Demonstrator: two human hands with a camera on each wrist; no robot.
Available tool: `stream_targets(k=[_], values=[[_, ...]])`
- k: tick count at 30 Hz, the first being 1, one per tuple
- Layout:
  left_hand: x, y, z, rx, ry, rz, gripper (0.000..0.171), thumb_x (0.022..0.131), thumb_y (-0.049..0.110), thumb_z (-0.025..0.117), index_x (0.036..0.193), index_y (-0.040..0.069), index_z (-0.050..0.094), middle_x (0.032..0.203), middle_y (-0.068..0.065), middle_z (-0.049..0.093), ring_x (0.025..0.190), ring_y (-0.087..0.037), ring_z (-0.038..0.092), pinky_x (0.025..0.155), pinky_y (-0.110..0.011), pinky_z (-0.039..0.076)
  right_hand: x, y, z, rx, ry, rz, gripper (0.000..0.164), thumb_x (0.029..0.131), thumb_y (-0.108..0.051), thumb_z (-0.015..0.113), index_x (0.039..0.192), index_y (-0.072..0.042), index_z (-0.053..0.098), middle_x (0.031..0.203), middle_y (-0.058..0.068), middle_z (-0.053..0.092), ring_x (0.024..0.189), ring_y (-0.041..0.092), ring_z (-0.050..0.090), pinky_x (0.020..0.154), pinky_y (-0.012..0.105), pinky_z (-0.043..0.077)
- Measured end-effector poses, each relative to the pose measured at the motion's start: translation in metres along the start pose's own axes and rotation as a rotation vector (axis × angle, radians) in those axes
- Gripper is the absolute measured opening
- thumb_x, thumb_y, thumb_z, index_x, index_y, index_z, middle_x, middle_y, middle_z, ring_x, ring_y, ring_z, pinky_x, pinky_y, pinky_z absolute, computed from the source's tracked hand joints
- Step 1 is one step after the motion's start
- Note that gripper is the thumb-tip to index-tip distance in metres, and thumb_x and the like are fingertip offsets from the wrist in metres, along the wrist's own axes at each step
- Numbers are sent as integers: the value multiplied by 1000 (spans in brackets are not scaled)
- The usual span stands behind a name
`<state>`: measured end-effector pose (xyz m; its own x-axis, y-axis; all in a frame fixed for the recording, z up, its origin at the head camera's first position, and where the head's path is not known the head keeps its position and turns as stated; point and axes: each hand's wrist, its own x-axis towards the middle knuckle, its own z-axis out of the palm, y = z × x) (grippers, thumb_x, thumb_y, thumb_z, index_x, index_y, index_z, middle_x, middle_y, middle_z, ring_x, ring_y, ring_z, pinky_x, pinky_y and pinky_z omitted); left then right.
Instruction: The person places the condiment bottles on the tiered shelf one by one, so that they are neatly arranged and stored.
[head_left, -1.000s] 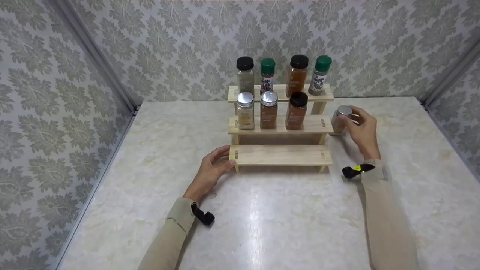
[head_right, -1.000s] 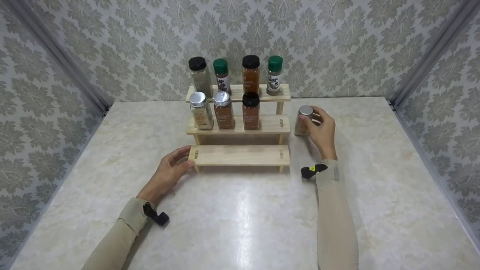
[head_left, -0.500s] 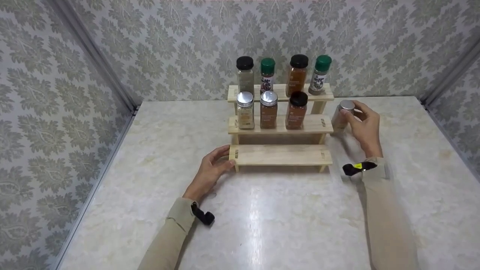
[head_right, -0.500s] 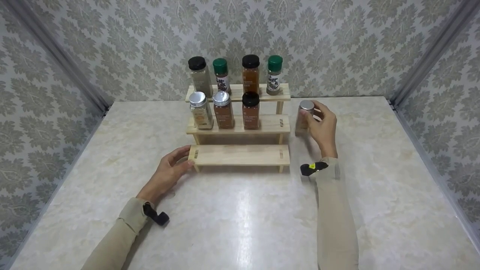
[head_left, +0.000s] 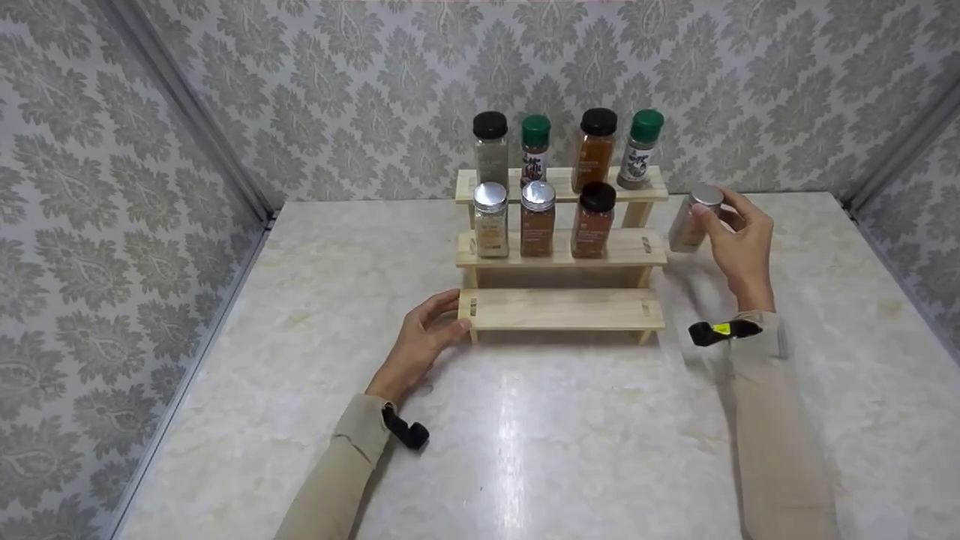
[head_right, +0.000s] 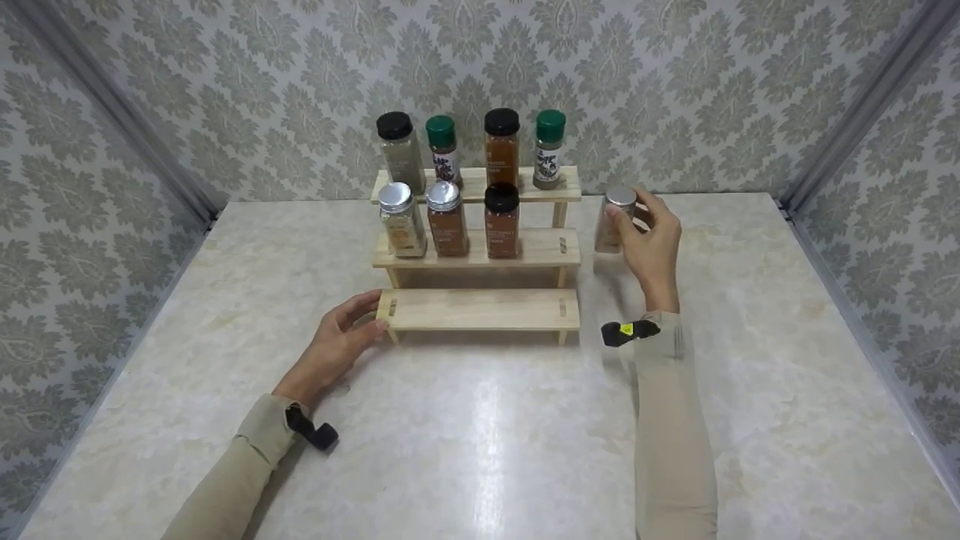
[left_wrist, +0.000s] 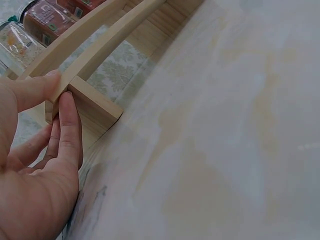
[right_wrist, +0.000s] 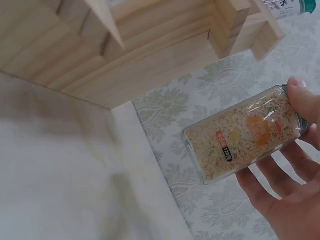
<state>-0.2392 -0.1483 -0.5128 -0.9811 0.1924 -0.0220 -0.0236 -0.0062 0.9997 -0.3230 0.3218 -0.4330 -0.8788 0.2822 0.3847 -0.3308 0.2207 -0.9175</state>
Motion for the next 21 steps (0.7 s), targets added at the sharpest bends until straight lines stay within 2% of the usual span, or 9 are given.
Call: stream_targets(k=[6, 13, 21], values=[[0, 1, 1, 4, 9, -2, 63, 98, 12, 79, 156, 10, 54, 151, -15, 58, 133, -31, 62, 95, -30, 60, -2, -12, 0, -24, 29, -38, 44, 101, -20, 76, 142, -9, 69, 133, 1, 66, 121, 17, 65, 95, 23, 56], [0, 0, 1, 17, 2, 17, 63, 98, 14, 79, 156, 9, 54, 151, -16, 58, 134, -31, 62, 96, -31, 59, -3, -25, 1, -29, 83, -110, 41, 101, -19, 76, 140, -7, 71, 124, -5, 68, 115, 14, 66, 89, 23, 54], [-1, 0, -1, 13, -20, -2, 62, 100, 18, 78, 157, 12, 52, 151, -14, 57, 133, -31, 63, 98, -32, 60, -6, -45, 1, -3, 98, -167, 40, 101, -17, 76, 140, -8, 71, 122, -6, 69, 114, 14, 67, 86, 23, 55]])
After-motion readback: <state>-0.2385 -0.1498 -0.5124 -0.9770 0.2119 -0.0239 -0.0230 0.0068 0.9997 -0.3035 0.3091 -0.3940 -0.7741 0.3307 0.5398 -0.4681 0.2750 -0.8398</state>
